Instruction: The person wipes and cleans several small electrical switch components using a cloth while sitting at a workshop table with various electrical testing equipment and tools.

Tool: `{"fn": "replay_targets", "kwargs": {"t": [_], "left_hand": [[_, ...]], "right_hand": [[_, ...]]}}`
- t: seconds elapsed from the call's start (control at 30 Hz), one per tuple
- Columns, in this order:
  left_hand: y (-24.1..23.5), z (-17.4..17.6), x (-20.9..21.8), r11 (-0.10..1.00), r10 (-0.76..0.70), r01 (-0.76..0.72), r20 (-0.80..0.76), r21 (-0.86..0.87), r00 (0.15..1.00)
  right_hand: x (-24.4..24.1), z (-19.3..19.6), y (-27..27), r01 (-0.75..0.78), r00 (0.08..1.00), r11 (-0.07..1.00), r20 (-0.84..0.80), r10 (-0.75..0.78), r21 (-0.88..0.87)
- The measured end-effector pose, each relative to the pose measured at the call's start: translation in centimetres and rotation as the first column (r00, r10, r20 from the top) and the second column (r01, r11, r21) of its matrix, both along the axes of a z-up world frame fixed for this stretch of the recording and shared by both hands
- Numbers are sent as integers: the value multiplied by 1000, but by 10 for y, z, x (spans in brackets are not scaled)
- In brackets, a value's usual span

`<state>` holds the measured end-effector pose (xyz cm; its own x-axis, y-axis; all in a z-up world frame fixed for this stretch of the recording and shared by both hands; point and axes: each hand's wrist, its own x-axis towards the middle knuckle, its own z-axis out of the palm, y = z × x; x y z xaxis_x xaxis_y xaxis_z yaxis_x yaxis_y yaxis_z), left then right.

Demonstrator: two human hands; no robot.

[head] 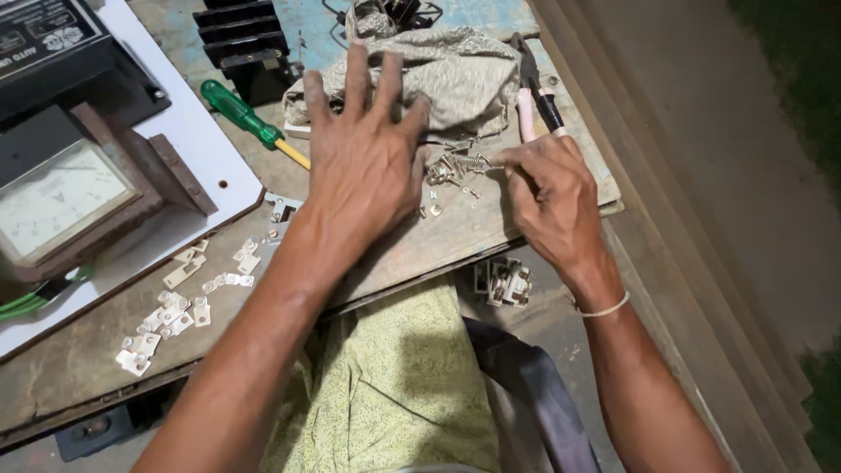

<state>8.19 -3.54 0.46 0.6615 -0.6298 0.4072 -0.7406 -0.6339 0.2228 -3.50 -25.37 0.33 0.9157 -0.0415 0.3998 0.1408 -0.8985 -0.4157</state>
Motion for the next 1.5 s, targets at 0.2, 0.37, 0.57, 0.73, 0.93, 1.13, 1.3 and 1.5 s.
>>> {"fn": "replay_targets", "kwargs": {"t": [0.2,0.37,0.57,0.73,0.93,1.13,1.3,1.5], "left_hand": [[5,4,-31,996,-60,66,-93,63,994],[4,10,-46,992,-122,126,-137,22,983],[12,7,-48,995,-85,92,-151,42,985],[20,5,-49,996,-19,31,-154,80,988],[24,7,-55,997,-11,25,-184,75,983],[26,8,-62,998,-22,33,-208,48,978],[22,9,-68,999,-29,34,-211,20,977],[26,10,-72,1000,-6,8,-213,6,977]], "right_hand": [[-3,5,13,-42,999,997,5,43,-62],[5,3,22,-104,990,976,76,120,-190],[1,-9,17,-166,977,973,110,185,-161],[2,-12,9,-129,983,982,113,145,-140],[9,-11,23,-182,971,961,117,209,-207],[10,-8,25,-196,975,973,77,207,-124],[11,-5,18,-173,981,981,70,179,-84],[23,-6,21,-261,955,949,97,280,-177]]}}
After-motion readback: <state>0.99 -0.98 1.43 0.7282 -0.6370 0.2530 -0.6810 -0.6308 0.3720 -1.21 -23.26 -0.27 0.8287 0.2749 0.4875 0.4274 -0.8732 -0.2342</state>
